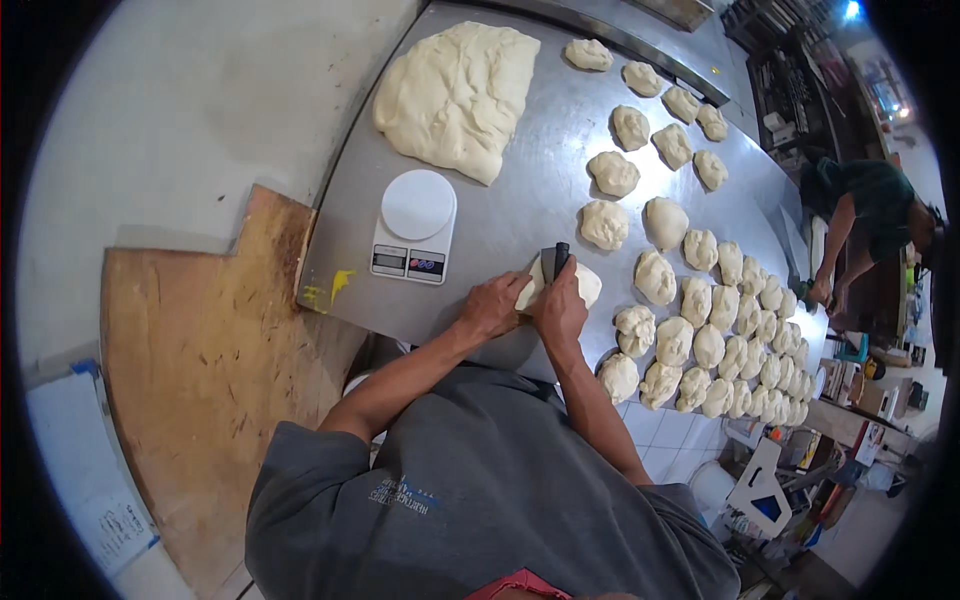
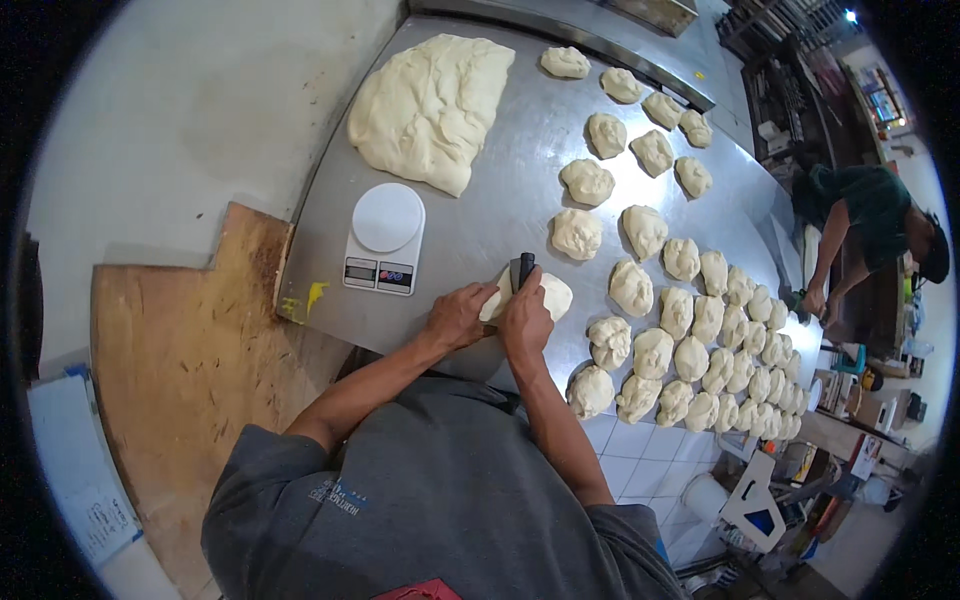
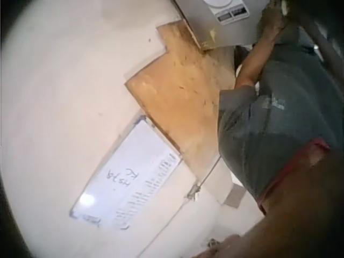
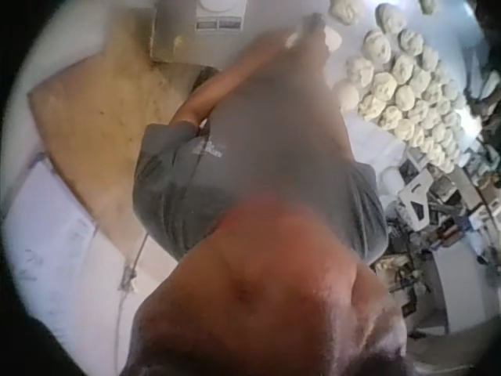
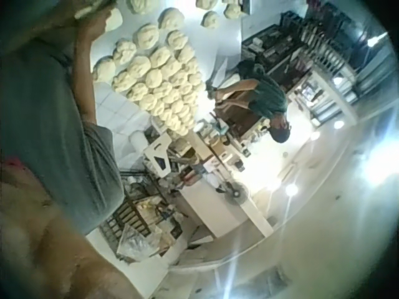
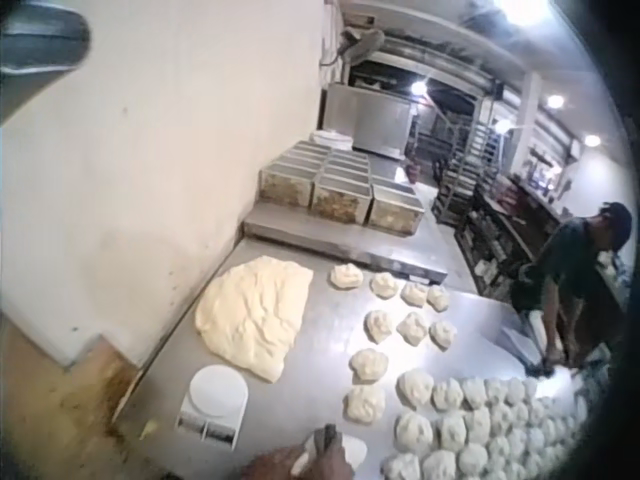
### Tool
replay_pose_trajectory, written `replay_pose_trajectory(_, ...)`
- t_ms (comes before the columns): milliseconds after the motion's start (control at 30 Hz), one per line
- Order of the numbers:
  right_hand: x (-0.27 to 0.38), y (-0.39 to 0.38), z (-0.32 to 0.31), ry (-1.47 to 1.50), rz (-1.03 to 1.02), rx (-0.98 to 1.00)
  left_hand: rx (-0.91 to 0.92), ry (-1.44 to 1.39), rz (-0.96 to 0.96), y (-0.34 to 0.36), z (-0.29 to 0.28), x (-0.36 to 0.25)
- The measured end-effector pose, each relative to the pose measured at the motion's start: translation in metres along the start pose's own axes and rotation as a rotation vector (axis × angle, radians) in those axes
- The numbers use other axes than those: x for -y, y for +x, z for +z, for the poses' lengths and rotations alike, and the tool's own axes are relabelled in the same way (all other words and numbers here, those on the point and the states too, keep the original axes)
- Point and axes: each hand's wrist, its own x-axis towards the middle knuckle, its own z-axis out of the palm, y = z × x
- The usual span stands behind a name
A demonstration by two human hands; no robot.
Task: Portioning and shaping bread dough on a metal workbench in a bakery.
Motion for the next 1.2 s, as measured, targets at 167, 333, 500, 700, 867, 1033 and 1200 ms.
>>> replay_pose_trajectory(167,-0.015,0.005,-0.002,0.07,-0.063,0.035,-0.053,-0.052,0.028,-0.002,-0.027,0.0)
replay_pose_trajectory(333,-0.024,0.005,-0.006,0.138,0.019,0.106,-0.061,-0.075,0.056,-0.003,-0.052,0.019)
replay_pose_trajectory(500,-0.017,0.007,0.021,0.129,-0.12,-0.042,-0.08,-0.121,0.165,0.005,-0.092,0.038)
replay_pose_trajectory(700,-0.021,0.019,0.013,0.228,-0.031,0.122,-0.201,-0.211,0.183,0.015,-0.166,0.068)
replay_pose_trajectory(867,-0.029,0.018,0.015,0.287,-0.044,0.079,-0.261,-0.135,0.155,0.039,-0.207,0.11)
replay_pose_trajectory(1033,-0.035,0.028,0.01,0.41,-0.097,0.108,-0.12,-0.112,0.069,0.051,-0.158,0.19)
replay_pose_trajectory(1200,-0.058,0.021,-0.029,1.168,0.404,0.303,-0.423,0.452,0.025,0.037,-0.135,0.094)
